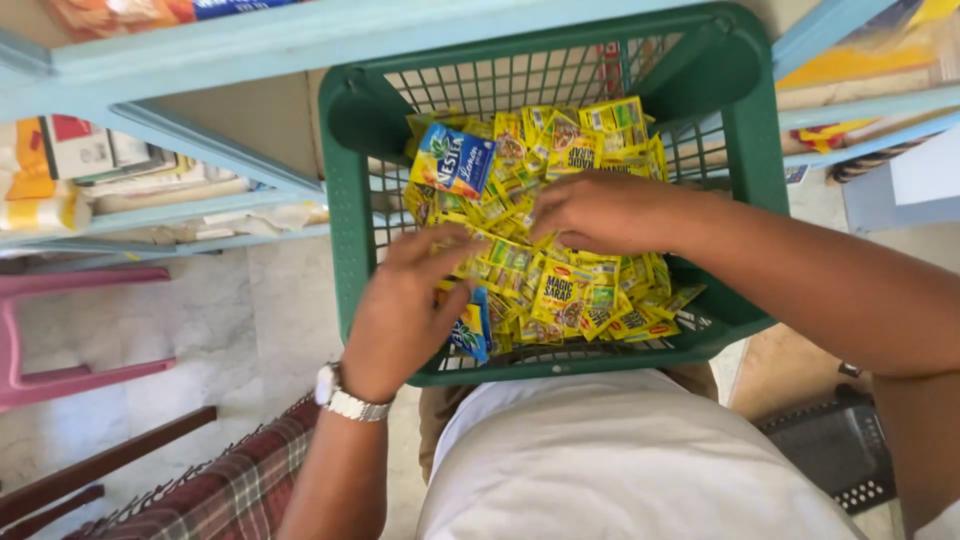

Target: Organize and stock various drink and seasoning packets from a basket onto a retail shelf.

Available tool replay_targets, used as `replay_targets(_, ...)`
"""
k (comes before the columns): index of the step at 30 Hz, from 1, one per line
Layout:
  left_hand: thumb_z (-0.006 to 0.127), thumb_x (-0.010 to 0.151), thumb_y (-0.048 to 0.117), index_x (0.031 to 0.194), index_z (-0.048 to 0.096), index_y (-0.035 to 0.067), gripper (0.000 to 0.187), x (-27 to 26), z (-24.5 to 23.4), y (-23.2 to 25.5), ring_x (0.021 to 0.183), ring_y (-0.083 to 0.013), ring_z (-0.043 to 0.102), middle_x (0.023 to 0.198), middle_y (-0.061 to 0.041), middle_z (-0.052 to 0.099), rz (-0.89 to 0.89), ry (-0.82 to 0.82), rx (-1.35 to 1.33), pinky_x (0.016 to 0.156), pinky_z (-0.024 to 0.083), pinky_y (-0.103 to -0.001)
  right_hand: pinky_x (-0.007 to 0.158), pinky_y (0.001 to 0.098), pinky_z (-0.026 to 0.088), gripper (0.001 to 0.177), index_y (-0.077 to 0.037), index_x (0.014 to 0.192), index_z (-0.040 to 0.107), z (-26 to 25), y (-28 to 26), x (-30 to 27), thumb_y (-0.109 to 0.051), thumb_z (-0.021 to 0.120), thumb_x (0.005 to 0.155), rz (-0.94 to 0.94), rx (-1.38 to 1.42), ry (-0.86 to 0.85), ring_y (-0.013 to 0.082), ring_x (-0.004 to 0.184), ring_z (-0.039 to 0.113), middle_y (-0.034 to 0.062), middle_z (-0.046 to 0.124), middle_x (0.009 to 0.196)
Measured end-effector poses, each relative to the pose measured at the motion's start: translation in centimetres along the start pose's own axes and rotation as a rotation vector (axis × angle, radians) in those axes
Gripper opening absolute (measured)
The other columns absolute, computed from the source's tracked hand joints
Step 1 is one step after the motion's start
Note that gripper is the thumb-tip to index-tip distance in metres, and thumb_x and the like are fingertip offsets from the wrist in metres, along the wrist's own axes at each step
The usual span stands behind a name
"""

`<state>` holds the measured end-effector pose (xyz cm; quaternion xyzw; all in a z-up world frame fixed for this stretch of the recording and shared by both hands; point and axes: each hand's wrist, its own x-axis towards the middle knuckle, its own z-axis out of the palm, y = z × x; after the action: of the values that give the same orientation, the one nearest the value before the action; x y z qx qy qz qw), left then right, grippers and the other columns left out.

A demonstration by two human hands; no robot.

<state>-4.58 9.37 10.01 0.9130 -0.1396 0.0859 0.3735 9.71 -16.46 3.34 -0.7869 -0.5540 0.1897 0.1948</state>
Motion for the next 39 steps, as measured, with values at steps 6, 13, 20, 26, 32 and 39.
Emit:
replay_targets(6,0.071,0.071,-0.003,0.11,0.076,0.015,0.044,-2.0,4.7,-3.1,0.11,-0.0355,0.061,0.112,-0.011,0.069,-0.073,-0.365,0.166,0.093,0.049,-0.045,0.087,0.0461,0.053,0.03,-0.013,0.113,0.072,1.0,-1.8,1.1,-0.019,0.074,0.083,0.094,0.079,-0.196,0.0332,0.106,0.066,0.0107,0.069,0.108)
replay_targets(13,0.079,0.081,0.008,0.097,0.072,0.008,0.017,1.0,7.1,-2.9,0.08,-0.0259,0.068,0.084,-0.008,0.07,-0.19,-0.232,-0.152,0.075,0.053,-0.039,0.084,0.0485,0.053,0.034,-0.012,0.117,0.065,1.3,-1.3,1.1,-0.029,0.072,0.088,0.019,0.16,-0.123,0.0356,0.103,0.066,0.0129,0.069,0.107)
replay_targets(20,0.078,0.093,0.013,0.109,0.067,0.003,0.022,2.3,10.6,-3.5,0.086,-0.0219,0.069,0.095,-0.011,0.071,-0.328,-0.042,-0.493,0.078,0.055,-0.03,0.069,0.0538,0.054,0.034,-0.013,0.115,0.054,0.0,-0.5,0.7,-0.033,0.069,0.092,0.326,-0.04,-0.062,0.0415,0.082,0.069,0.0174,0.069,0.086)
replay_targets(26,0.083,0.086,0.013,0.118,0.066,0.002,0.037,2.4,10.5,-3.9,0.105,-0.0322,0.068,0.115,-0.016,0.07,-0.075,0.045,-0.227,0.093,0.054,-0.038,0.07,0.0543,0.053,0.038,-0.021,0.129,0.054,-2.6,-1.4,0.2,-0.019,0.066,0.093,0.352,-0.06,0.123,0.0419,0.086,0.069,0.0179,0.07,0.091)
replay_targets(32,0.075,0.092,0.01,0.115,0.067,0.005,0.025,2.8,11.1,-4.3,0.099,-0.0238,0.067,0.118,-0.012,0.07,-0.132,0.25,-0.251,0.089,0.054,-0.033,0.079,0.0507,0.054,0.05,-0.021,0.14,0.055,-3.2,-1.6,0.1,-0.007,0.062,0.093,0.163,0.057,0.331,0.0401,0.099,0.067,0.0169,0.07,0.115)
replay_targets(39,0.073,0.097,0.002,0.128,0.057,0.007,0.035,2.7,13.0,-5.7,0.089,-0.0056,0.066,0.101,-0.003,0.071,-0.399,0.368,-1.149,0.081,0.053,-0.023,0.073,0.0358,0.054,0.016,-0.011,0.108,0.066,-3.8,-0.8,-0.1,-0.016,0.071,0.094,0.176,0.259,0.398,0.0239,0.086,0.069,0.0062,0.071,0.103)
